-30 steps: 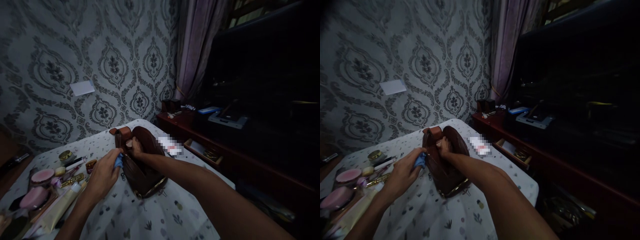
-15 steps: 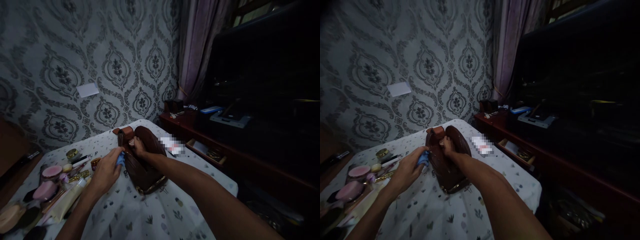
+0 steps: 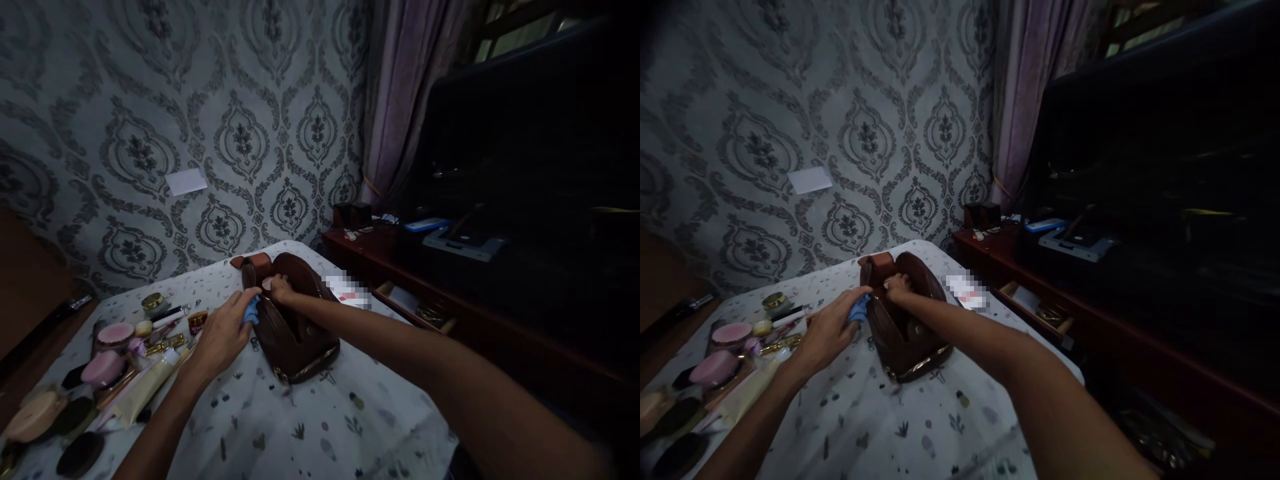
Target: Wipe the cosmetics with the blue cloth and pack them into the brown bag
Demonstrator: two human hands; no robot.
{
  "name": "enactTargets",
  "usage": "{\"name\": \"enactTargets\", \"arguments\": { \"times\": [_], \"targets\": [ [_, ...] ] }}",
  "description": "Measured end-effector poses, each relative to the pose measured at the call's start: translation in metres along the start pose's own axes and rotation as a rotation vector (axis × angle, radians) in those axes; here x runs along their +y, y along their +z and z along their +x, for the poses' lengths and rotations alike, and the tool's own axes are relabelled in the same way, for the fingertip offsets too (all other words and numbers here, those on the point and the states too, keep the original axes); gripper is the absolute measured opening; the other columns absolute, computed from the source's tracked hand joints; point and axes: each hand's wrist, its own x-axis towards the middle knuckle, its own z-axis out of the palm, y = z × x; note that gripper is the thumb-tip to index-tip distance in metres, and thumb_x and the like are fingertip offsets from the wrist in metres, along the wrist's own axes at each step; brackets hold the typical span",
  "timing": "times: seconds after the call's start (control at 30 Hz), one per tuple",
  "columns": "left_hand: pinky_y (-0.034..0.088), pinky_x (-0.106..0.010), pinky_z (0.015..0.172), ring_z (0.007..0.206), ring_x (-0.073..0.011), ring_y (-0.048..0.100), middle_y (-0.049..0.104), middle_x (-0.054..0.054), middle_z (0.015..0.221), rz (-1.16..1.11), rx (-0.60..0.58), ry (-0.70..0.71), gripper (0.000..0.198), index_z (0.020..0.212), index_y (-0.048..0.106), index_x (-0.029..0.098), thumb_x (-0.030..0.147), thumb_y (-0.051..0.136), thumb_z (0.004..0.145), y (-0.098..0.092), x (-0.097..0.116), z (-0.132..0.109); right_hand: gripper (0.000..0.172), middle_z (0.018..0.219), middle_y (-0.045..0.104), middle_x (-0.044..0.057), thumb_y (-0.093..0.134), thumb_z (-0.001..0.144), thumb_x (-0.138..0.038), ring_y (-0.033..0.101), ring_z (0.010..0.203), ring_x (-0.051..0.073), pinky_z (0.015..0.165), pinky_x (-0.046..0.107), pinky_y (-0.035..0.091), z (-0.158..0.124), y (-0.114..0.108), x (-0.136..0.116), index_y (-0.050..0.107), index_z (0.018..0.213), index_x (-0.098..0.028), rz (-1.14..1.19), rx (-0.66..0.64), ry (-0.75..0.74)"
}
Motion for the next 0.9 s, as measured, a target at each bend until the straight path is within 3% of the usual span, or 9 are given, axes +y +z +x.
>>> {"name": "enactTargets", "arguments": {
  "times": [0.1, 0.23, 0.4, 0.57, 0.7, 0.83, 0.9],
  "targets": [
    [0.045, -0.042, 0.103, 0.118, -0.0258, 0.059, 0.062, -0.006, 0.125, -0.041, 0.028, 0.015, 0.061, 0.134, 0.049, 0.026, 0.005, 0.046, 0.076, 0.005, -0.004, 0.0, 0.022, 0.11, 0.069, 0.008, 0.071, 0.085, -0.027, 0.067, 0.098, 0.024, 0.085, 0.04, 0.054, -0.022, -0.025, 0.003, 0.068, 0.105, -0.017, -0.067, -0.186, -0.108],
    [0.043, -0.043, 0.106, 0.12, -0.026, 0.058, 0.062, -0.006, 0.124, -0.06, 0.058, 0.036, 0.061, 0.134, 0.05, 0.027, 0.006, 0.045, 0.077, 0.009, -0.008, 0.001, 0.013, 0.072, 0.071, 0.005, 0.077, 0.062, -0.008, 0.07, 0.076, 0.025, 0.069, 0.03, 0.05, -0.07, -0.056, 0.012, 0.069, 0.068, -0.016, -0.127, -0.377, -0.23],
    [0.047, -0.045, 0.101, 0.115, -0.0278, 0.06, 0.06, -0.008, 0.125, -0.068, 0.041, 0.031, 0.066, 0.141, 0.046, 0.026, 0.008, 0.043, 0.078, 0.01, -0.007, 0.001, 0.022, 0.07, 0.07, 0.008, 0.059, 0.081, -0.009, 0.069, 0.074, 0.021, 0.064, 0.026, 0.044, -0.129, -0.073, 0.024, 0.063, 0.061, -0.017, -0.15, -0.38, -0.314],
    [0.041, -0.041, 0.11, 0.132, -0.0241, 0.05, 0.051, -0.008, 0.145, -0.152, 0.121, 0.059, 0.075, 0.149, 0.034, 0.024, 0.008, 0.044, 0.076, 0.023, -0.018, -0.009, 0.021, 0.079, 0.071, 0.01, 0.047, 0.093, -0.017, 0.068, 0.073, 0.021, 0.062, 0.027, 0.041, -0.157, -0.074, 0.036, 0.067, 0.086, -0.018, -0.152, -0.246, -0.359],
    [0.048, -0.04, 0.101, 0.117, -0.0242, 0.059, 0.062, -0.008, 0.128, -0.14, 0.085, 0.015, 0.056, 0.129, 0.054, 0.022, 0.009, 0.045, 0.076, 0.041, -0.035, -0.037, 0.024, 0.093, 0.071, 0.008, 0.051, 0.092, -0.019, 0.069, 0.083, 0.022, 0.071, 0.03, 0.048, -0.166, -0.066, 0.046, 0.06, 0.113, -0.02, -0.041, -0.007, -0.424],
    [0.051, -0.039, 0.09, 0.106, -0.0254, 0.062, 0.064, -0.009, 0.117, -0.04, -0.029, -0.014, 0.043, 0.112, 0.063, 0.022, 0.007, 0.047, 0.075, 0.057, -0.053, -0.071, 0.03, 0.122, 0.064, 0.014, 0.049, 0.093, -0.017, 0.063, 0.112, 0.026, 0.09, 0.04, 0.052, -0.18, -0.05, 0.047, 0.056, 0.121, -0.023, 0.112, 0.38, -0.66],
    [0.051, -0.037, 0.088, 0.106, -0.0247, 0.061, 0.064, -0.008, 0.114, -0.009, -0.045, -0.041, 0.042, 0.11, 0.064, 0.023, 0.006, 0.047, 0.075, 0.063, -0.061, -0.082, 0.032, 0.125, 0.062, 0.013, 0.049, 0.092, -0.011, 0.06, 0.117, 0.025, 0.095, 0.041, 0.051, -0.189, -0.037, 0.043, 0.056, 0.12, -0.025, 0.164, 0.473, -0.825]
  ]
}}
